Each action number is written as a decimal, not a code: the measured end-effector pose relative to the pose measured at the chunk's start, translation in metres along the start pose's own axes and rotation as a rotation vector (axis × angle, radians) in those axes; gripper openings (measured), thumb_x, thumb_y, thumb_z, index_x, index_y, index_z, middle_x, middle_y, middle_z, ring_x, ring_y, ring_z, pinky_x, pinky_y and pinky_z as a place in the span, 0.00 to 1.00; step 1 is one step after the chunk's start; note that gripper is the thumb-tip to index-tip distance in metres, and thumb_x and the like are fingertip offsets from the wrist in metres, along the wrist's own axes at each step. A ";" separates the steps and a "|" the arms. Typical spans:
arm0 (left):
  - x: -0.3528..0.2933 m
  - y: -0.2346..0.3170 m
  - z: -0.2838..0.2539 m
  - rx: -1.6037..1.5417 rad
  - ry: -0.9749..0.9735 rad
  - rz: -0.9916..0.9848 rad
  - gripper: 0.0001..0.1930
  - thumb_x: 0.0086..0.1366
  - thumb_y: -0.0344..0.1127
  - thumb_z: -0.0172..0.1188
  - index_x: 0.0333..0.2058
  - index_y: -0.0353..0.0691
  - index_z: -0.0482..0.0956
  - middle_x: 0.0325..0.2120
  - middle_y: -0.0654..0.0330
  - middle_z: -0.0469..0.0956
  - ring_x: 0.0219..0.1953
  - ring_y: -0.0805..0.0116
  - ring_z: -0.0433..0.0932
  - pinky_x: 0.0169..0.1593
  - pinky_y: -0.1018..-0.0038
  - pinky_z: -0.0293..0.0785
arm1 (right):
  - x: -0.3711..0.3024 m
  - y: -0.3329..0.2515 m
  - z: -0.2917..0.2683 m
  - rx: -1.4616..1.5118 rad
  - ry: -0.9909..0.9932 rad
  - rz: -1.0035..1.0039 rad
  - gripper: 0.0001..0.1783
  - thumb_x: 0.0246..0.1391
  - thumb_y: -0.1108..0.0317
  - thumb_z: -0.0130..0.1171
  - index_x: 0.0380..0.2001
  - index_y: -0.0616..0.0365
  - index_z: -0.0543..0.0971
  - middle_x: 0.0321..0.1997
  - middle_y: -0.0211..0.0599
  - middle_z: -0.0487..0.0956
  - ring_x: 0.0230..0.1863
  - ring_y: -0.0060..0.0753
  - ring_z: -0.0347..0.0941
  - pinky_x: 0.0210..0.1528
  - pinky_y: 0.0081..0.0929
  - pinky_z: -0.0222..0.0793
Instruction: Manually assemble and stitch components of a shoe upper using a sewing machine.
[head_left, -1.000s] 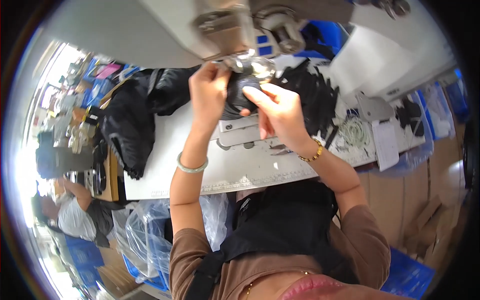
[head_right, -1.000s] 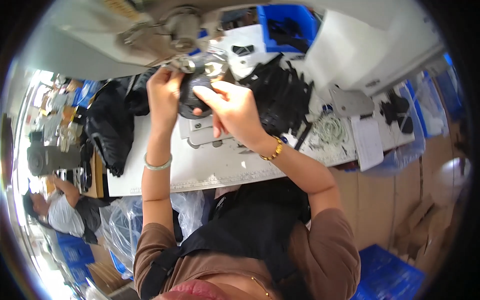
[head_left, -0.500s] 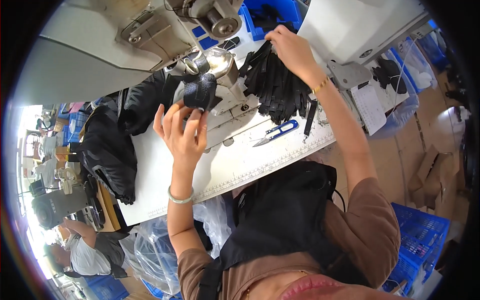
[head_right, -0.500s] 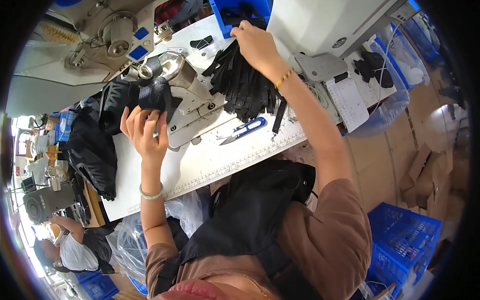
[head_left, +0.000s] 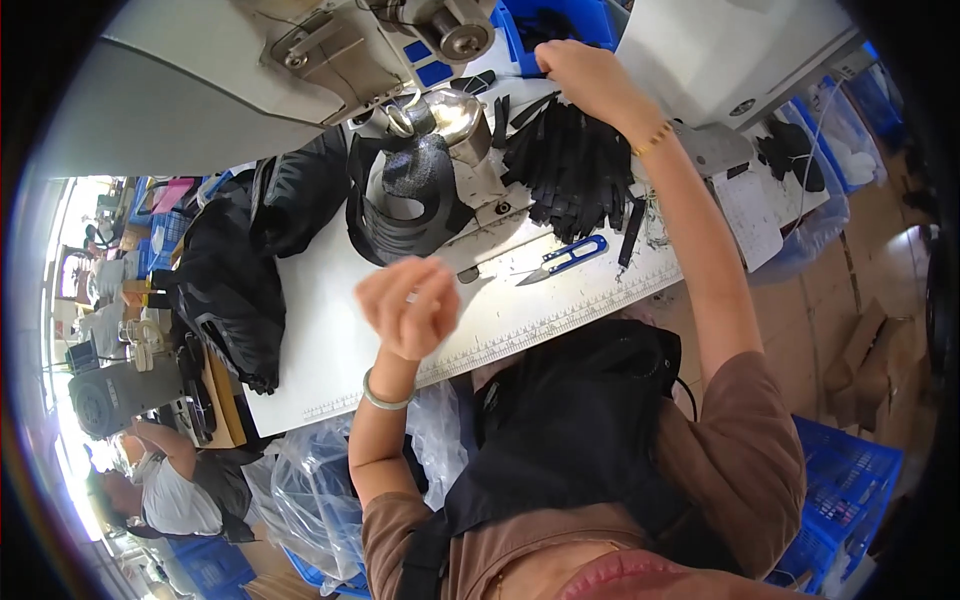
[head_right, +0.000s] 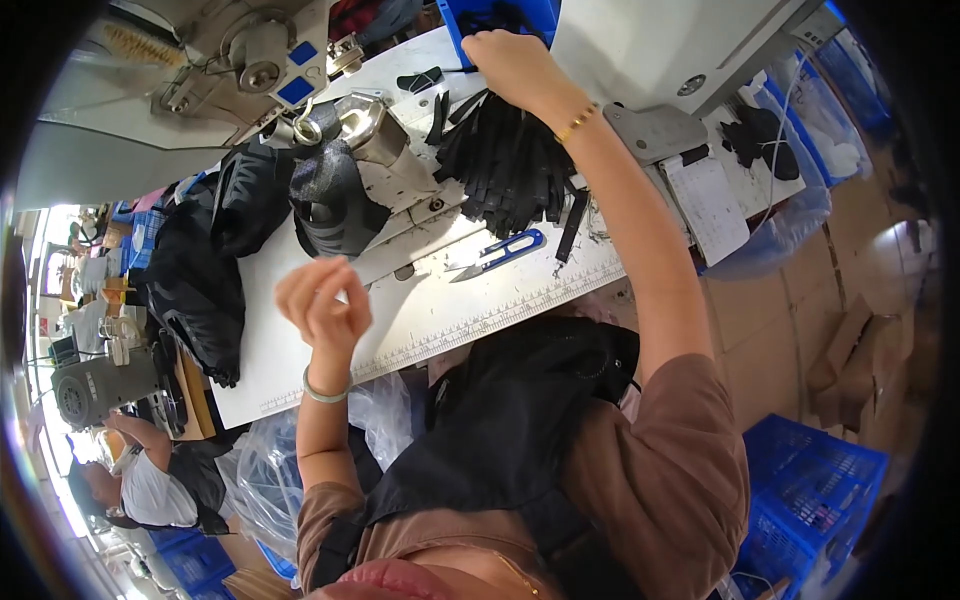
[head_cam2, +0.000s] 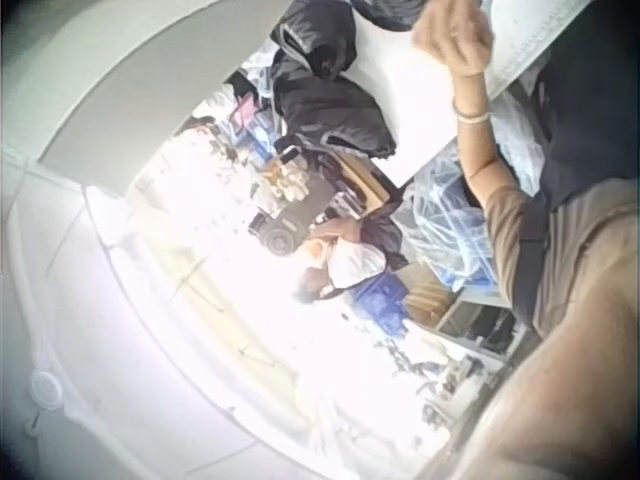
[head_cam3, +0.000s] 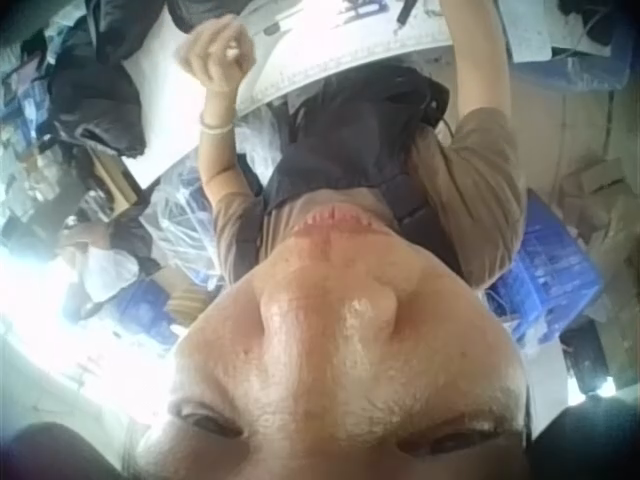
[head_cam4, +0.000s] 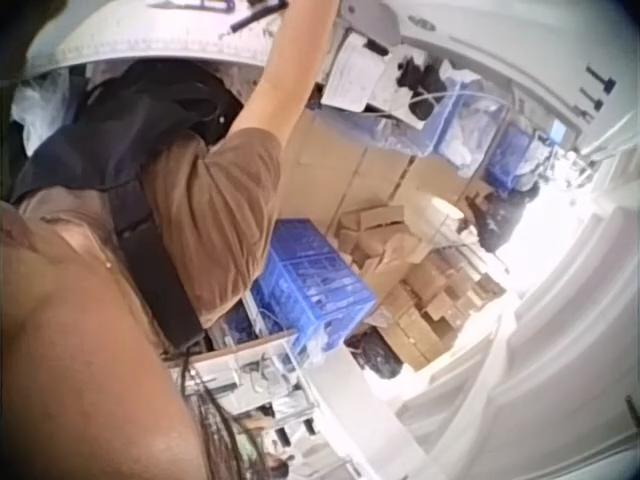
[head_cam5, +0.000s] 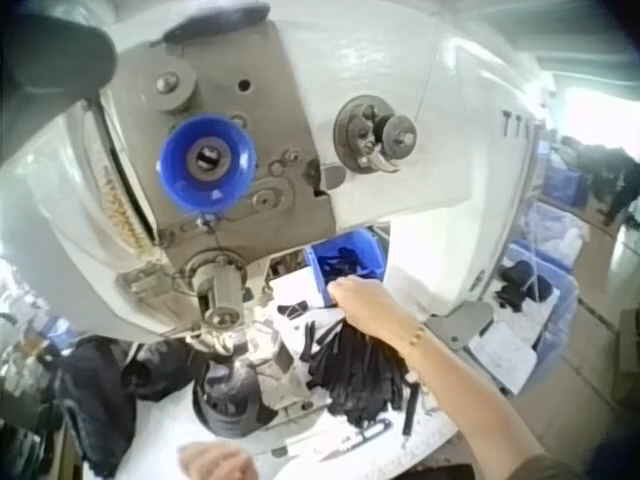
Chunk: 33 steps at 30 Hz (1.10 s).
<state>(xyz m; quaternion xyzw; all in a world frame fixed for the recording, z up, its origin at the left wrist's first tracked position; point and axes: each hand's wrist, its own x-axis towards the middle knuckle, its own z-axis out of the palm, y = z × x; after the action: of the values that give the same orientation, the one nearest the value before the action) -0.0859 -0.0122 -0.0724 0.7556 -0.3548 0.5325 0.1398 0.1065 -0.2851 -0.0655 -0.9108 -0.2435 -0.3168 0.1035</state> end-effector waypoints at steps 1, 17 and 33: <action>0.003 0.005 0.003 -0.194 -0.036 0.015 0.08 0.50 0.25 0.61 0.32 0.36 0.77 0.30 0.58 0.77 0.30 0.64 0.75 0.34 0.73 0.70 | -0.007 -0.007 -0.012 0.006 -0.008 -0.005 0.02 0.47 0.74 0.54 0.26 0.55 0.72 0.27 0.32 0.73 0.33 0.34 0.71 0.33 0.30 0.68; -0.010 0.033 0.050 -0.825 -0.230 -1.359 0.10 0.59 0.32 0.61 0.37 0.34 0.81 0.30 0.63 0.79 0.28 0.81 0.72 0.32 0.85 0.68 | -0.123 -0.111 -0.042 1.479 -0.627 0.726 0.10 0.53 0.69 0.58 0.37 0.62 0.73 0.21 0.23 0.71 0.18 0.09 0.64 0.15 0.09 0.58; -0.010 0.049 0.030 -0.427 -0.281 -0.803 0.10 0.56 0.25 0.60 0.38 0.33 0.78 0.29 0.58 0.76 0.25 0.71 0.72 0.31 0.78 0.70 | -0.112 -0.114 -0.049 1.720 -0.616 0.725 0.09 0.51 0.69 0.61 0.33 0.64 0.75 0.19 0.29 0.74 0.14 0.13 0.66 0.17 0.09 0.62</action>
<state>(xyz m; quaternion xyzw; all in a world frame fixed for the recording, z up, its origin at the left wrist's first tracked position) -0.1004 -0.0608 -0.1011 0.8521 -0.1518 0.2441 0.4374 -0.0532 -0.2460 -0.0936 -0.5871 -0.1134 0.2710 0.7543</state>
